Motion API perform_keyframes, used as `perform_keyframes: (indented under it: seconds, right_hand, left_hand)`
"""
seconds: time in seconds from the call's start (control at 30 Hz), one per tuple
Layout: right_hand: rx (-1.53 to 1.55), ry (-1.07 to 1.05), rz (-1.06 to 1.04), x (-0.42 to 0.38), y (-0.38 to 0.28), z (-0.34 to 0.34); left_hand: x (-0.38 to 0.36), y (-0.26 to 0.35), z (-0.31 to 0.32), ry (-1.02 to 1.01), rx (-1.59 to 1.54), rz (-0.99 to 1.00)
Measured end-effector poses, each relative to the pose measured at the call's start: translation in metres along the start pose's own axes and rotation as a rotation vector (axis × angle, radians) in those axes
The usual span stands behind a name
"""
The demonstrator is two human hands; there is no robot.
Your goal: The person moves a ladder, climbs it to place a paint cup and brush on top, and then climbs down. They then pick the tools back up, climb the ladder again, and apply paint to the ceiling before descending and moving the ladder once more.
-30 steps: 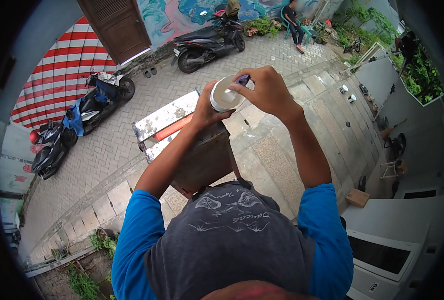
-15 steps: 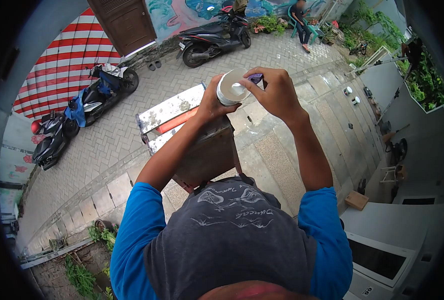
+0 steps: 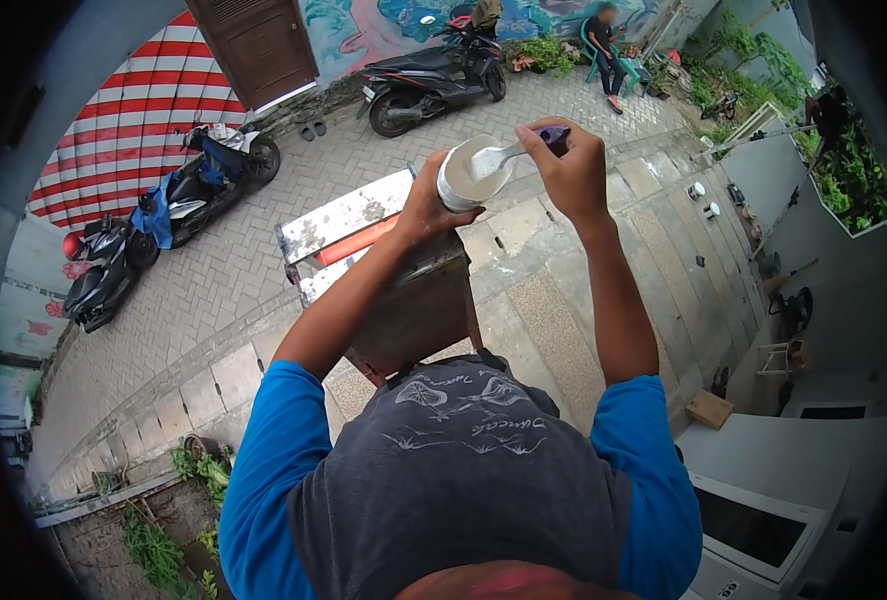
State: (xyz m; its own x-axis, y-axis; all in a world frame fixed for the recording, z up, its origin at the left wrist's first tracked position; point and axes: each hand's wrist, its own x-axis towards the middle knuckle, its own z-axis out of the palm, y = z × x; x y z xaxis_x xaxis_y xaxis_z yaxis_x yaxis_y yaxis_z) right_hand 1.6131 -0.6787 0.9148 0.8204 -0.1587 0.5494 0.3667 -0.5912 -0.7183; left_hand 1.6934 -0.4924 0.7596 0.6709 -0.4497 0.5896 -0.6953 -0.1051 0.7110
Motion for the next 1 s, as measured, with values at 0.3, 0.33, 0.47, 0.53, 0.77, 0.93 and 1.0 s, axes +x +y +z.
perform_keyframes:
  seconds: [0.3, 0.33, 0.47, 0.53, 0.77, 0.93, 1.0]
  right_hand:
    - [-0.044, -0.045, -0.247, -0.007, -0.004, 0.008]
    - [-0.045, -0.044, -0.25, -0.008, -0.008, 0.006]
    - [-0.127, -0.213, -0.203, -0.012, -0.018, 0.002]
    - [-0.122, -0.211, -0.221, -0.012, -0.016, 0.004]
    - [-0.132, -0.162, -0.253, -0.014, -0.014, 0.008]
    - [-0.104, -0.184, -0.158, -0.013, -0.016, 0.009]
    - [-0.133, -0.081, -0.326, -0.012, -0.011, 0.012]
  left_hand:
    - [0.002, 0.007, 0.001, 0.018, -0.098, -0.011]
    - [0.001, 0.005, 0.002, 0.018, -0.126, -0.022]
    - [0.0, 0.001, 0.002, 0.029, -0.091, -0.02]
    - [0.001, 0.003, 0.001, 0.026, -0.092, -0.03]
    - [0.0, 0.005, 0.0, 0.016, -0.115, -0.06]
    - [0.0, 0.004, 0.001, 0.029, -0.096, -0.06]
    - [0.0, 0.005, 0.0, 0.028, -0.101, -0.061]
